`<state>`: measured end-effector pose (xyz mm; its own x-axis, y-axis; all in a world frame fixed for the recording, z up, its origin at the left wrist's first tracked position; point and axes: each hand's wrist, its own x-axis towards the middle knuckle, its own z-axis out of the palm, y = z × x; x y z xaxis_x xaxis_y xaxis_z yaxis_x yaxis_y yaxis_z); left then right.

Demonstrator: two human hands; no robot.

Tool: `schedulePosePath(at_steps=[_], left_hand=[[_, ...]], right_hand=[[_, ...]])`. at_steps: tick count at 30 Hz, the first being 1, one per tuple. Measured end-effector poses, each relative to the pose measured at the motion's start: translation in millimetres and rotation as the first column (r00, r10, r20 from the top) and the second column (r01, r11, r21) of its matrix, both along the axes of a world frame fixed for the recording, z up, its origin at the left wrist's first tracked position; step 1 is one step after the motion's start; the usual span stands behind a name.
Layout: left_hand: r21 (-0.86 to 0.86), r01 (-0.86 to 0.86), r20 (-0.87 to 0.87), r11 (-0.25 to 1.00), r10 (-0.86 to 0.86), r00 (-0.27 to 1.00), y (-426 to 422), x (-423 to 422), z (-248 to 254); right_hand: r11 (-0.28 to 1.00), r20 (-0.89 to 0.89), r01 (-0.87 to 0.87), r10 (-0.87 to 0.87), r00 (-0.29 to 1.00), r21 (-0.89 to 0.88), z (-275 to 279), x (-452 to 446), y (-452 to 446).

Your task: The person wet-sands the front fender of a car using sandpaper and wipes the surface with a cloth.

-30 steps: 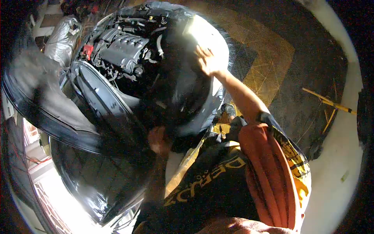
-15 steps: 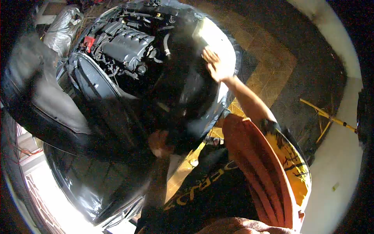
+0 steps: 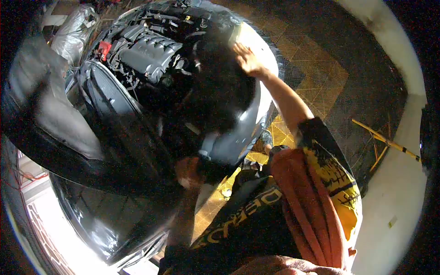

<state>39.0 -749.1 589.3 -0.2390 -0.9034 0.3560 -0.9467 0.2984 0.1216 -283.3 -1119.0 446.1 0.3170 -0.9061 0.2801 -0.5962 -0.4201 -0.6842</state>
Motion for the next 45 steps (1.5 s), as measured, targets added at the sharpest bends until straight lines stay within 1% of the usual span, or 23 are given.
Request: schedulePosePath(at_steps=[4, 7, 8, 9, 11, 14, 17, 19, 21, 23, 24, 25, 26, 27, 29, 35, 36, 37, 38, 39, 40, 43, 45], left_hand=[[0.096, 0.018, -0.004, 0.995, -0.017, 1.000, -2, 1, 7], [0.152, 0.013, -0.047, 0.988, -0.005, 0.999, -4, 5, 2], [0.158, 0.013, -0.046, 0.987, -0.005, 0.999, -2, 7, 2], [0.103, 0.103, -0.057, 0.989, -0.098, 0.994, -12, -1, 17], [0.049, 0.190, -0.059, 0.981, -0.187, 0.981, -12, -8, 21], [-0.093, 0.062, 0.035, 0.994, -0.059, 0.998, -7, -4, 16], [0.301, -0.138, -0.012, 0.944, 0.148, 0.989, -33, -26, 51], [0.129, -0.009, -0.195, 0.992, 0.034, 0.980, -57, -60, 79], [0.254, -0.120, -0.158, 0.960, 0.163, 0.974, -94, -110, 107], [0.140, 0.058, -0.441, 0.988, 0.010, 0.897, -128, -124, 80], [0.262, 0.094, -0.577, 0.960, 0.078, 0.813, -147, -135, 70], [0.372, 0.155, -0.689, 0.915, 0.161, 0.706, -163, -146, 64], [0.244, 0.099, -0.325, 0.965, -0.015, 0.946, -171, -148, 57], [0.118, 0.300, 0.082, 0.947, -0.310, 0.947, -167, -145, 51], [0.403, 0.067, 0.269, 0.913, -0.188, 0.945, -143, -148, 56], [0.234, 0.190, 0.143, 0.954, -0.227, 0.963, -213, -128, -26], [0.267, 0.165, 0.157, 0.949, -0.212, 0.965, -233, -146, -22], [0.299, 0.144, 0.171, 0.943, -0.201, 0.965, -252, -163, -18], [0.306, 0.170, 0.175, 0.937, -0.231, 0.957, -269, -170, -24], [0.304, 0.189, 0.173, 0.934, -0.249, 0.953, -287, -180, -28], [0.352, 0.177, 0.148, 0.919, -0.242, 0.959, -307, -190, -30], [0.062, 0.327, 0.053, 0.943, -0.331, 0.942, -380, -190, -100], [0.233, 0.214, 0.015, 0.949, -0.224, 0.975, -401, -208, -82]], right_hand=[[1.000, -0.086, 0.007, -0.005, 0.996, 0.030, 8, -6, 48], [0.981, -0.057, 0.009, -0.021, 0.998, -0.192, 12, -17, 78], [0.997, -0.063, 0.009, -0.013, 0.998, -0.077, 9, -13, 61], [0.999, -0.068, 0.006, -0.003, 0.998, 0.037, 11, -7, 30], [0.996, -0.150, 0.065, -0.074, 0.986, -0.063, -2, 4, 1], [0.982, -0.026, 0.016, -0.021, 0.999, -0.187, 8, 2, 76], [0.981, -0.014, 0.051, -0.054, 0.998, -0.190, 29, 3, 173], [0.948, -0.004, 0.036, -0.039, 0.999, -0.315, 61, -7, 147], [0.989, 0.153, 0.097, -0.080, 0.985, -0.108, 8, 7, 86], [0.962, -0.054, 0.125, -0.142, 0.988, -0.241, -11, 15, 42], [0.930, -0.256, 0.084, -0.184, 0.949, -0.359, -3, 10, 63], [0.958, -0.078, 0.137, -0.161, 0.984, -0.253, 6, 11, 92], [0.973, 0.116, 0.173, -0.157, 0.981, -0.152, 17, 11, 122], [0.919, -0.073, 0.134, -0.173, 0.982, -0.371, 31, 2, 150], [0.960, -0.010, 0.113, -0.120, 0.993, -0.257, 41, 2, 185], [0.962, 0.061, 0.176, -0.167, 0.984, -0.208, -12, -8, 64], [0.984, 0.009, 0.164, -0.163, 0.987, -0.064, 7, -8, 84], [0.991, 0.229, 0.131, -0.121, 0.966, -0.028, 2, -10, 109], [0.935, 0.287, 0.186, -0.275, 0.918, 0.301, 21, -11, 142], [0.930, 0.267, 0.337, -0.366, 0.892, 0.147, 12, -3, 167], [0.962, 0.307, 0.264, -0.271, 0.913, 0.064, 7, -2, 205], [0.961, 0.332, 0.163, -0.233, 0.914, 0.224, 28, -2, 227], [0.968, 0.311, 0.144, -0.203, 0.928, 0.203, 27, -7, 213]])
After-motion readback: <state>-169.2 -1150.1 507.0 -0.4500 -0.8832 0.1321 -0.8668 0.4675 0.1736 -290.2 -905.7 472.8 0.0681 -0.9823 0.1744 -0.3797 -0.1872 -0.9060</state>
